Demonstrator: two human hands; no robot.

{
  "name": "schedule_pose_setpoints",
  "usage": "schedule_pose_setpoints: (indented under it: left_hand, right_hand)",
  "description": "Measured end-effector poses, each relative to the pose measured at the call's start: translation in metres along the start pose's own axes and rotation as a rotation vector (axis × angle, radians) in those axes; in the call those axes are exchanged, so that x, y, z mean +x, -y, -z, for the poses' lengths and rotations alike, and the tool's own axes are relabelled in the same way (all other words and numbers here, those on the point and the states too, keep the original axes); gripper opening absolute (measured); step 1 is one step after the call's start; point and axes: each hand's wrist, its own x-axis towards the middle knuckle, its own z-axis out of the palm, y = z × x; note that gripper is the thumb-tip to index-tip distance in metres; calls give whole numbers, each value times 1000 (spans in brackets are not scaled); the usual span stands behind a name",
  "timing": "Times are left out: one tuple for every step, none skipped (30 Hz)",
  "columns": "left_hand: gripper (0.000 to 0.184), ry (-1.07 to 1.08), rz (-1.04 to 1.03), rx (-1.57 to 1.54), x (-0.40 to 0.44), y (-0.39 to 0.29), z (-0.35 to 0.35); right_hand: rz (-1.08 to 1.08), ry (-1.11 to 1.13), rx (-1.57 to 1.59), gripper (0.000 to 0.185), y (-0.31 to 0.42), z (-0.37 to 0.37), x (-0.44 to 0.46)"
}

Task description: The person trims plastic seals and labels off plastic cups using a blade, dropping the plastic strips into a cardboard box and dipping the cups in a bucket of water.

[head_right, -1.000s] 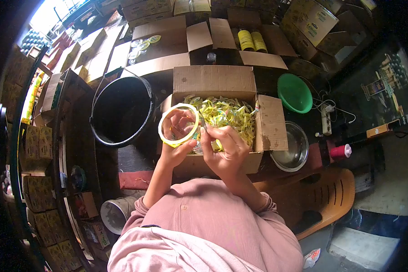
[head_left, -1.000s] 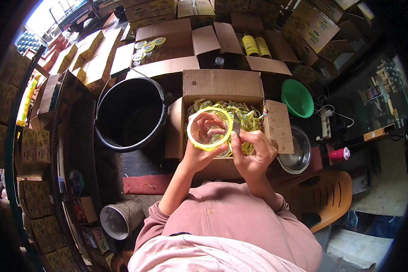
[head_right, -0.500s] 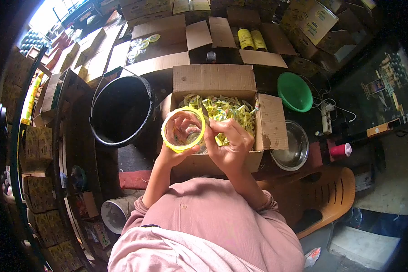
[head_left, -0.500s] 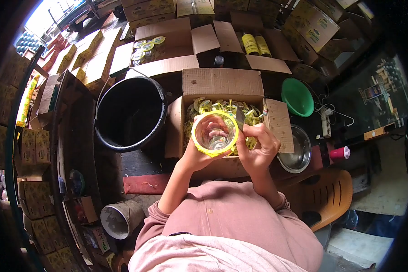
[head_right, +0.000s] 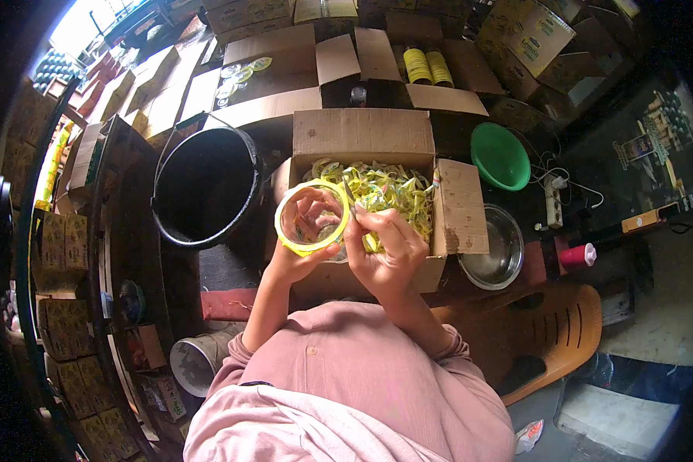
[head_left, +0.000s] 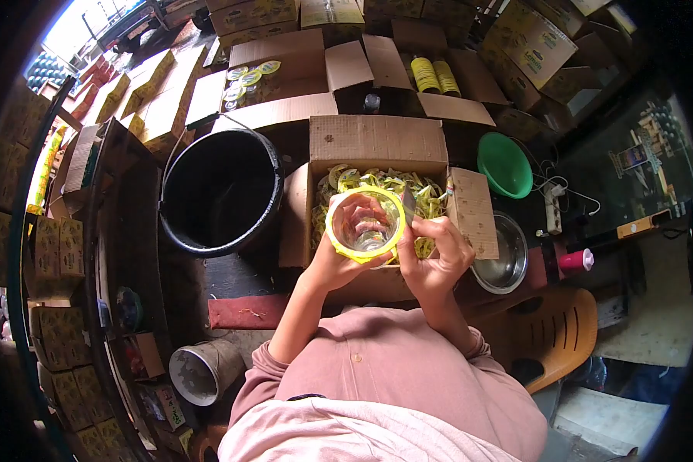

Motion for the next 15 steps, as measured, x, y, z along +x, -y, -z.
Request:
schedule_pose_setpoints:
  left_hand:
    - [74,9,4,13,0,0,1]
    - [74,14,12,35,0,-1,2]
    - [74,18,20,56,1,-3,1]
    - [74,20,29,77,0,-4,2]
    - [74,23,25,95,0,-4,2]
    - [74,26,20,113,0,-3,3]
    - [73,29,14,131,0,-2,4]
    - [73,31,12,132,0,-2,4]
    - [74,33,10,134,0,-1,4]
    - [74,35,8,136,-1,0,5]
    - [74,51,10,172,-1,0,6]
    - [75,68,14,206,-1,0,8]
    - [75,87,19,239,-2,0,9]
    - [75,94,10,222,-4,2,8]
    - [76,102,0,206,-5,2,8]
  right_hand:
    - [-4,6,3,15,0,0,0]
    - [-6,12,7,15,-1,0,0]
    - [3,11,-5,16,-1,0,0]
    - [12,12,-16,16,-1,1,1]
    - [21,12,-26,16,-1,1,1]
    - [18,20,-26,16,-1,1,0]
    - [17,28,-27,16,-1,2,1]
    - [15,34,-28,16,-1,3,1]
    - [13,38,-28,16,-1,3,0]
    - [11,42,-27,16,-2,4,0]
    - [10,45,-27,16,-3,5,0]
    - [11,48,-25,16,-3,5,1]
    - [9,51,-25,16,-3,6,2]
    - [8,53,-24,16,-4,6,3]
    - [-1,64,3,16,-5,6,4]
